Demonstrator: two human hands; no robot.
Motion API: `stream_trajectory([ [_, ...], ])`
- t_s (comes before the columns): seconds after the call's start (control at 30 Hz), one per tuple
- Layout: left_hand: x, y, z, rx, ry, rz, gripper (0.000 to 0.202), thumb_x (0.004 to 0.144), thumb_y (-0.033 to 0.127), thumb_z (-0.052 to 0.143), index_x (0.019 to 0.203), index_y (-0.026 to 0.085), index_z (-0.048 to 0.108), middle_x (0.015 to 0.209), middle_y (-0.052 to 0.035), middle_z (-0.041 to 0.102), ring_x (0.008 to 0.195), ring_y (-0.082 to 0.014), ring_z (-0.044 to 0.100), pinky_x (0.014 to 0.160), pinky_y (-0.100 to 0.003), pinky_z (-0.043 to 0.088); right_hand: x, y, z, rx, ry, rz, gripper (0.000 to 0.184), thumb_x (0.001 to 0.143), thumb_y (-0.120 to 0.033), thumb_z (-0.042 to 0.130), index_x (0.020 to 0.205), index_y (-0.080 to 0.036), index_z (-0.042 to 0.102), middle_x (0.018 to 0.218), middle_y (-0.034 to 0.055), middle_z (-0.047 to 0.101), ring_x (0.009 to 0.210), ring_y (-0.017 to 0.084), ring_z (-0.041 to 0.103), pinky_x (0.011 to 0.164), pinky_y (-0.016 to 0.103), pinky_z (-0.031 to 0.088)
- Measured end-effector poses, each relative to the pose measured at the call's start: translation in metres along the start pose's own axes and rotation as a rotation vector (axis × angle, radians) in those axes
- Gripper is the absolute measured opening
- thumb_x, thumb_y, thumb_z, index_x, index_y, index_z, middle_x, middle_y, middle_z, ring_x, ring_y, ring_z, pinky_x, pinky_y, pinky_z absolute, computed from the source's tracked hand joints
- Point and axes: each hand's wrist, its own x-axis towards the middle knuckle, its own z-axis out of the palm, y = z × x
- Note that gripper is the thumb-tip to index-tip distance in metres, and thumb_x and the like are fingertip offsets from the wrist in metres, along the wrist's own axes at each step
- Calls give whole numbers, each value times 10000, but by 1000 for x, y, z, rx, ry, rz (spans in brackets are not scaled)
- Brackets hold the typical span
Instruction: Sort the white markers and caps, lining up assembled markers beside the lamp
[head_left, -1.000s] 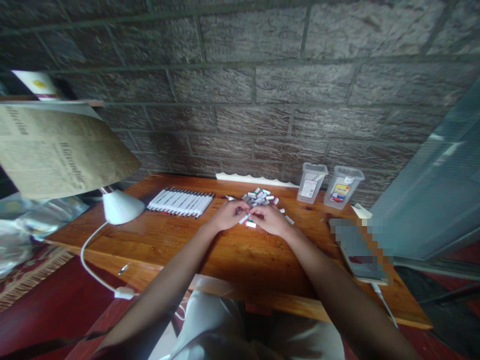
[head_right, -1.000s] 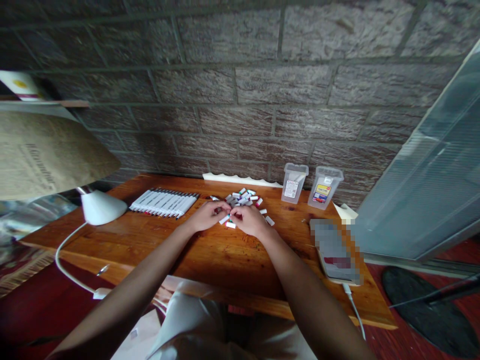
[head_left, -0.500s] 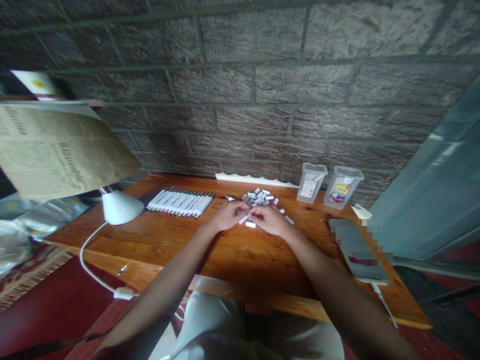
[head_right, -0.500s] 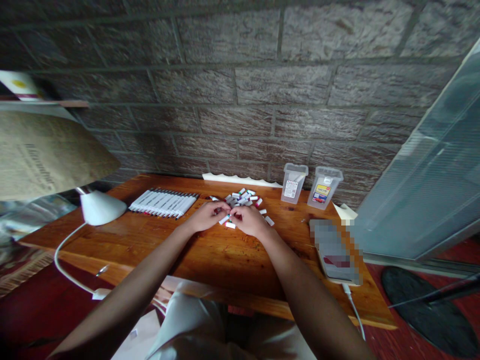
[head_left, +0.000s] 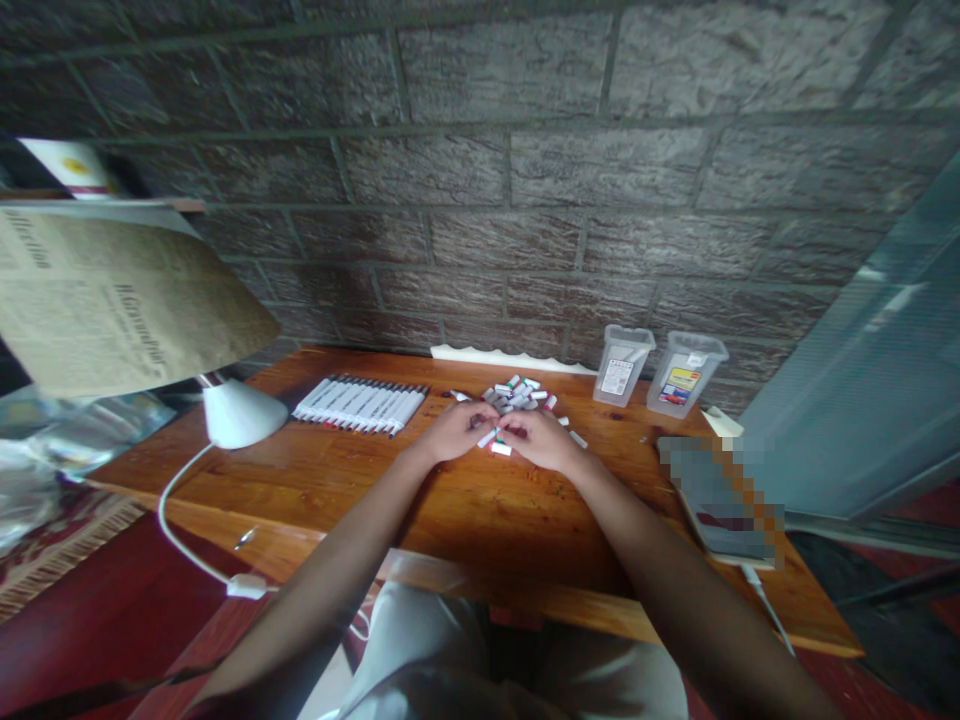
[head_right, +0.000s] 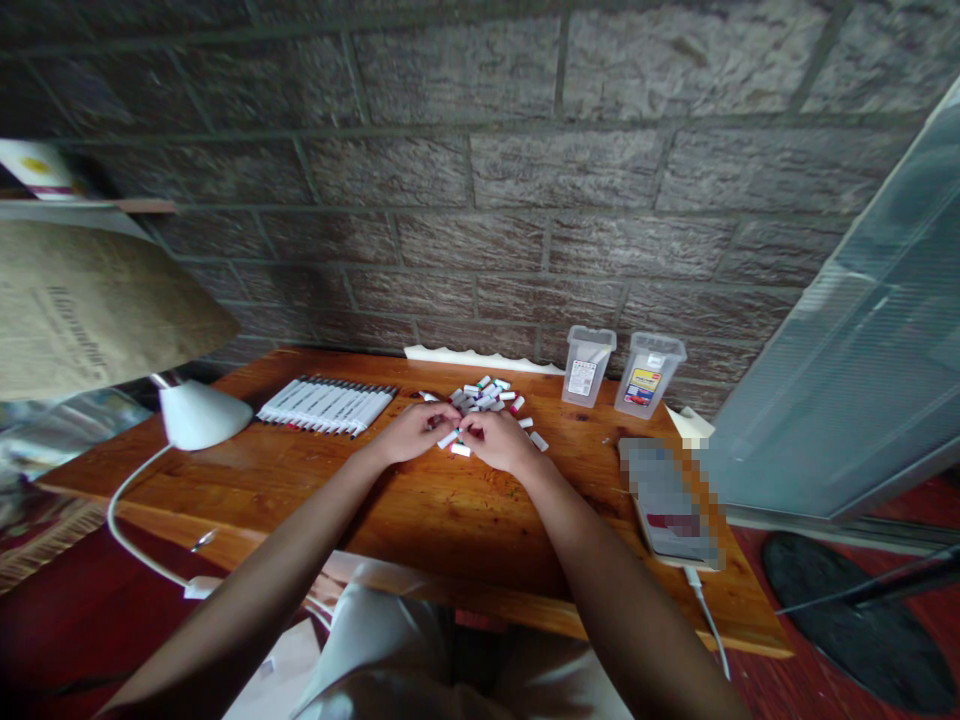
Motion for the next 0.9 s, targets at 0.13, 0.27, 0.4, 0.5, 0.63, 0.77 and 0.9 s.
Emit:
stream_trajectory([
  [0.13,0,1,0,12,-3,-4,204,854,270,521,885,149,682,831,-32,691,757,-139,604,715,-236,456,0,0,-1,0,-7,3,167,851,-226,585,948,-202,719,910,40,747,788,151,667,750,252,478],
  [0.27,0,2,-1,2,-7,4,213,858,289,518,882,151,678,828,-28,691,750,-135,606,711,-228,456,-1,0,0,5,-1,0,171,853,-224,581,955,-202,716,918,38,745,796,147,666,764,249,478],
  [0.4,0,4,-1,13,-11,1,221,864,297,514,881,151,679,831,-27,692,744,-134,603,710,-231,453,-1,-1,0,10,-4,1,172,856,-218,574,956,-195,711,907,40,745,782,143,662,745,242,473],
  [0.5,-1,5,-1,13,-24,-2,240,871,328,516,885,152,679,824,-25,689,738,-135,596,703,-232,452,-1,-2,-1,9,-2,0,163,857,-217,575,943,-196,712,901,36,744,778,140,658,726,237,464],
  [0.63,-1,5,-1,5,-17,-1,251,872,350,525,880,151,678,804,-27,682,734,-136,590,689,-227,453,-2,-4,-1,18,-4,10,152,854,-207,579,928,-192,711,877,29,741,761,136,651,711,231,457],
  [0.77,-1,6,-1,5,-18,9,250,879,351,523,869,155,677,815,-30,684,749,-141,597,709,-231,461,-2,-3,-1,24,-6,0,152,861,-207,569,919,-187,708,867,30,739,748,130,644,708,223,454],
  [0.9,-1,7,-1,17,-24,11,250,882,350,521,864,155,675,813,-29,684,751,-144,604,709,-232,462,-1,-2,-1,25,-17,-8,152,862,-206,563,910,-182,706,846,29,736,728,127,638,689,220,449],
])
